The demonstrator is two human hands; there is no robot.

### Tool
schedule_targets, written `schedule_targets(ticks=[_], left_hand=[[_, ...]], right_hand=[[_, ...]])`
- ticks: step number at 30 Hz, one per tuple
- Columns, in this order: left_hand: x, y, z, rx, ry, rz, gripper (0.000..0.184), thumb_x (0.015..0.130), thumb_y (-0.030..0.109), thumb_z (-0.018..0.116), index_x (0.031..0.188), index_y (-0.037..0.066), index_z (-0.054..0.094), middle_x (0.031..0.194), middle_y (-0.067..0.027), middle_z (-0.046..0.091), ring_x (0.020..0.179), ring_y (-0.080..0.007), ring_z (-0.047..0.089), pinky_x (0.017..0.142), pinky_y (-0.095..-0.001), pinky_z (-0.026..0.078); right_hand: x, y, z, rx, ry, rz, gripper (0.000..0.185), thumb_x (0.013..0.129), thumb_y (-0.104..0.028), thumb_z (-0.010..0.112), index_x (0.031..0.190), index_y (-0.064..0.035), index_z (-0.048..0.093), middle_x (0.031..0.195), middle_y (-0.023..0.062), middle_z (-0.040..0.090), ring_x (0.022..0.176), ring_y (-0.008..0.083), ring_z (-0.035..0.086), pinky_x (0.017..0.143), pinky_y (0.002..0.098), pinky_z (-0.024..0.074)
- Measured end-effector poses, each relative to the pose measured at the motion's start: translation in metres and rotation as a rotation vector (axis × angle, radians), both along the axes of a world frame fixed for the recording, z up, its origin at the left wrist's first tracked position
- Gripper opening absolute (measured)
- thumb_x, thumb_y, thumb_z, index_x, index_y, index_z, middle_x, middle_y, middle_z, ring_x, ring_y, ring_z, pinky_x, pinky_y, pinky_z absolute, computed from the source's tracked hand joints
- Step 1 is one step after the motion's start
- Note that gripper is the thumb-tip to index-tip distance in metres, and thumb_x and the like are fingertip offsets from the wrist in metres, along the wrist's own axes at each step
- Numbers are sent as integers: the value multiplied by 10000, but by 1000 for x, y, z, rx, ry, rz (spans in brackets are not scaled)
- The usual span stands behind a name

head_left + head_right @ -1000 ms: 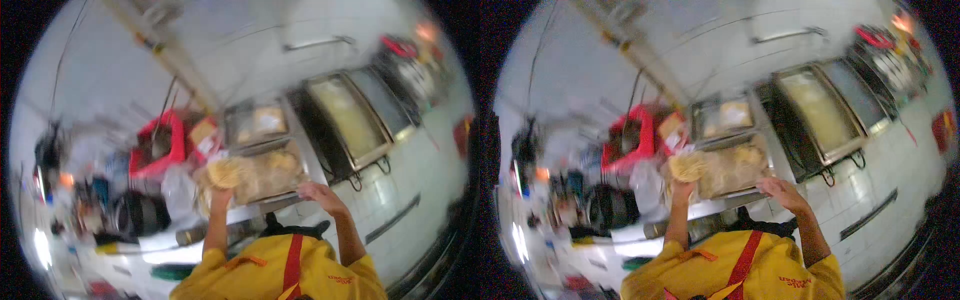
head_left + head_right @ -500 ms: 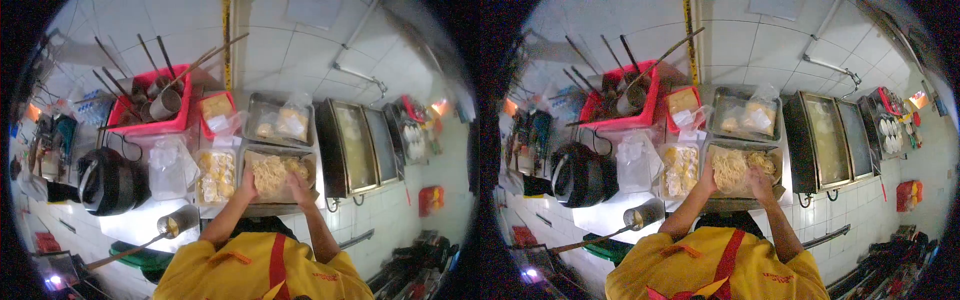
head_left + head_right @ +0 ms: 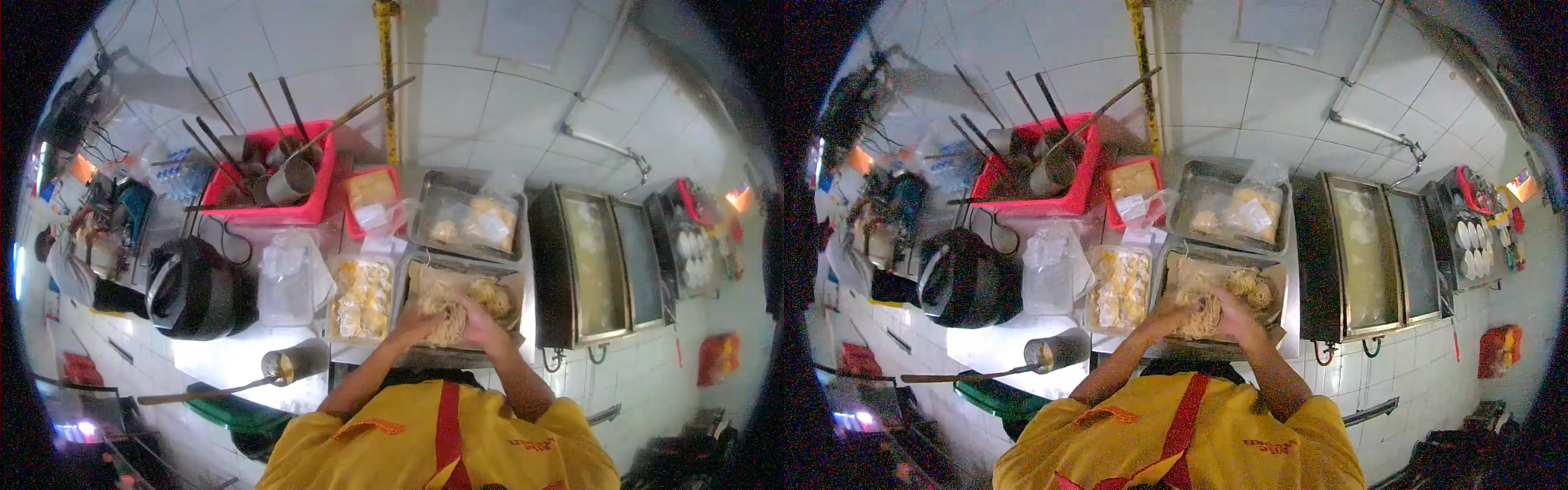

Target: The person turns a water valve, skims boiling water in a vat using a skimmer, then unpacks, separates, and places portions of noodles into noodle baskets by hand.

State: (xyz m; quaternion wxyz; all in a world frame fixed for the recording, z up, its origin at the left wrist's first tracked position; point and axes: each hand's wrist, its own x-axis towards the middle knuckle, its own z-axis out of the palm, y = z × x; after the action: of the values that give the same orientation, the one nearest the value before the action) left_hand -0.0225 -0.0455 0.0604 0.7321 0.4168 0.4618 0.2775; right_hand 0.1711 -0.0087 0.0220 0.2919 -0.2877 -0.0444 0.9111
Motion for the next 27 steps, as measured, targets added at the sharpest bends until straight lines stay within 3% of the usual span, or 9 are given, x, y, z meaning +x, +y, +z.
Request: schedule_targets(ticks=[4, 6, 10, 11, 16, 19, 22, 24, 27], left_hand=[[-20, -3, -23, -20, 82, 201, 400, 865, 313, 582, 1127, 12, 550, 996, -81, 617, 865, -161, 595, 714, -313, 499], [-15, -5, -35, -151, -84, 296, 338, 869, 291, 572, 1074, 21, 574, 948, -73, 622, 837, -169, 600, 702, -333, 502], [-11, -1, -67, -296, -168, 403, 245, 884, 216, 546, 1040, 31, 584, 914, -61, 621, 816, -184, 604, 719, -337, 504], [-12, -5, -77, -110, -82, 344, 184, 881, 213, 555, 948, 42, 567, 808, -48, 583, 702, -150, 561, 603, -296, 454], [14, 7, -55, 94, -254, 304, 110, 878, 186, 557, 856, 78, 556, 703, -12, 553, 610, -113, 544, 496, -254, 427], [13, 7, -28, -304, -459, 389, 69, 878, 172, 552, 857, 106, 560, 696, 9, 556, 596, -103, 545, 500, -248, 438], [-10, 9, -24, -327, -374, 300, 88, 877, 204, 563, 874, 115, 560, 728, 29, 554, 624, -92, 537, 524, -250, 437], [-30, 10, -37, -316, -275, 273, 233, 894, 294, 526, 1020, 99, 549, 903, -15, 586, 802, -142, 568, 667, -309, 475], [-18, 4, -31, -254, -161, 247, 389, 909, 380, 472, 1180, 103, 509, 1089, -57, 589, 983, -201, 576, 799, -365, 495]], right_hand=[[-10, -21, 87, 725, -618, -171, 130, 855, -187, 614, 892, -64, 602, 810, 33, 615, 738, 149, 606, 685, 291, 516], [4, -4, 97, 560, -683, 159, 225, 889, -191, 545, 1059, -55, 598, 1007, 85, 635, 918, 202, 601, 808, 327, 464], [10, 27, 43, 802, -1135, 715, 271, 876, -213, 569, 1089, -46, 586, 1073, 121, 602, 983, 214, 567, 850, 341, 441], [15, 16, 4, 1100, -1370, 704, 304, 858, -233, 592, 1090, -37, 582, 1098, 139, 584, 1014, 230, 550, 863, 355, 432], [-5, -3, 63, 1494, -956, 396, 449, 768, -273, 639, 1139, -36, 548, 1091, 185, 583, 1044, 332, 543, 923, 414, 399], [0, -6, 25, 1269, -1222, 483, 479, 755, -263, 648, 1162, -34, 541, 1108, 185, 582, 1040, 335, 545, 914, 405, 404], [3, 6, 23, 1349, -1380, 782, 427, 845, -315, 545, 1158, -27, 518, 1078, 159, 595, 983, 306, 565, 844, 387, 443], [8, 0, 47, 875, -800, 233, 449, 784, -234, 613, 1180, -37, 532, 1083, 168, 597, 983, 297, 573, 841, 409, 461], [10, -5, 29, 802, -716, -30, 388, 894, -327, 436, 1150, -53, 534, 1097, 124, 586, 1007, 240, 557, 847, 360, 457]])
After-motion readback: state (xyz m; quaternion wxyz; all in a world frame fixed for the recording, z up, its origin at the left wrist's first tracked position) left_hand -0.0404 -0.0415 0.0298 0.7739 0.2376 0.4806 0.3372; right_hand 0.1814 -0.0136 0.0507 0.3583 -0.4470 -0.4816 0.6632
